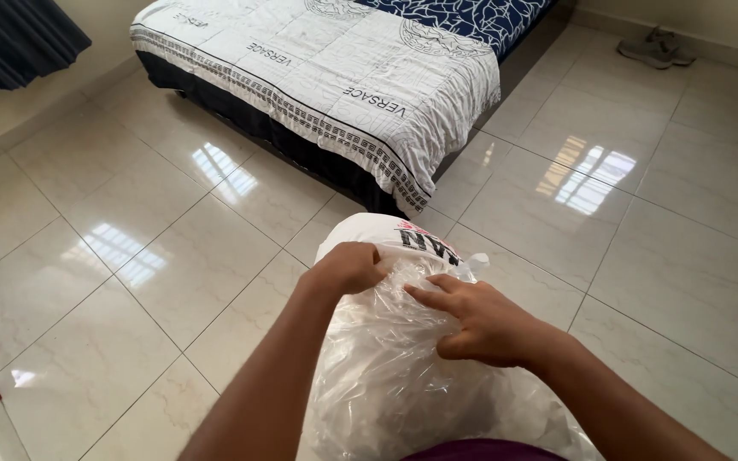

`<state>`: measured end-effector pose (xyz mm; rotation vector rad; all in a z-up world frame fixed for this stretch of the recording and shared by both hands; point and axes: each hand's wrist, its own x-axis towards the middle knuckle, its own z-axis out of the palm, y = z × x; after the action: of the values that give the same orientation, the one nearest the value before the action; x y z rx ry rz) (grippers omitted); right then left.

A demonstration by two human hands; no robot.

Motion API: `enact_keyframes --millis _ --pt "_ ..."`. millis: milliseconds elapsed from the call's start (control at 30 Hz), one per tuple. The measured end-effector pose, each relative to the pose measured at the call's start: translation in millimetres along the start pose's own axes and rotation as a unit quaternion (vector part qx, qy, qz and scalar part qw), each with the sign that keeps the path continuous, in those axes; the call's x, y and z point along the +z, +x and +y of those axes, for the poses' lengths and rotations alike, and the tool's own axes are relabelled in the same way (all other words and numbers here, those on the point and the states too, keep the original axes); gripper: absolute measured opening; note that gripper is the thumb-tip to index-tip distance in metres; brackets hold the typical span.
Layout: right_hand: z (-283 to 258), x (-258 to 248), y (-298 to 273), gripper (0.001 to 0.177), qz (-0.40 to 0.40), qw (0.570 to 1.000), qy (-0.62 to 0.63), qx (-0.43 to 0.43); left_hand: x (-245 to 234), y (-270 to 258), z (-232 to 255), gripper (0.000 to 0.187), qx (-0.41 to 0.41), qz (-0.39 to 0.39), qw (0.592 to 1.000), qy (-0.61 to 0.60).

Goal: Unpacking items from plastic bags and picking up a broom and shoes in a bedroom.

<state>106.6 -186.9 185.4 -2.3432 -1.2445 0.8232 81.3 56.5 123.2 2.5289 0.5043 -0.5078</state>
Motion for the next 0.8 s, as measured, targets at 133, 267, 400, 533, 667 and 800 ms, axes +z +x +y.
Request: enact_keyframes --millis 133,267,400,533,667,800 --pt "-5.8 3.8 3.8 0.101 0.0 1.0 -0.025 0.001 11.0 9.1 -24.8 0.038 0.03 0.003 0.999 0.017" --pt "-2.8 8.8 6.0 0.1 0.015 0.999 -0.039 -0.022 39.4 -17.5 -23.9 0.028 0.065 0.156 0.986 0.002" --pt "-11.3 16.8 8.9 0.1 0.023 0.998 -0.06 -0.016 60.2 -65.2 -16.8 0.024 0.087 0.388 0.915 -0.065" --pt "-25.6 20.9 12.4 0.099 0.025 0.995 -0.092 -0.016 51.4 -89.2 -12.0 0.027 0.063 0.394 0.908 -0.127" --pt "-20.1 28.7 24.7 0.084 0.064 0.987 -0.141 -0.052 33.1 -91.8 -3.6 0.03 0.035 0.357 0.915 -0.186" --pt "-14.7 47.0 30.4 0.04 0.016 0.964 -0.259 -0.054 29.4 -96.5 54.3 0.037 0.069 0.258 0.954 -0.133"
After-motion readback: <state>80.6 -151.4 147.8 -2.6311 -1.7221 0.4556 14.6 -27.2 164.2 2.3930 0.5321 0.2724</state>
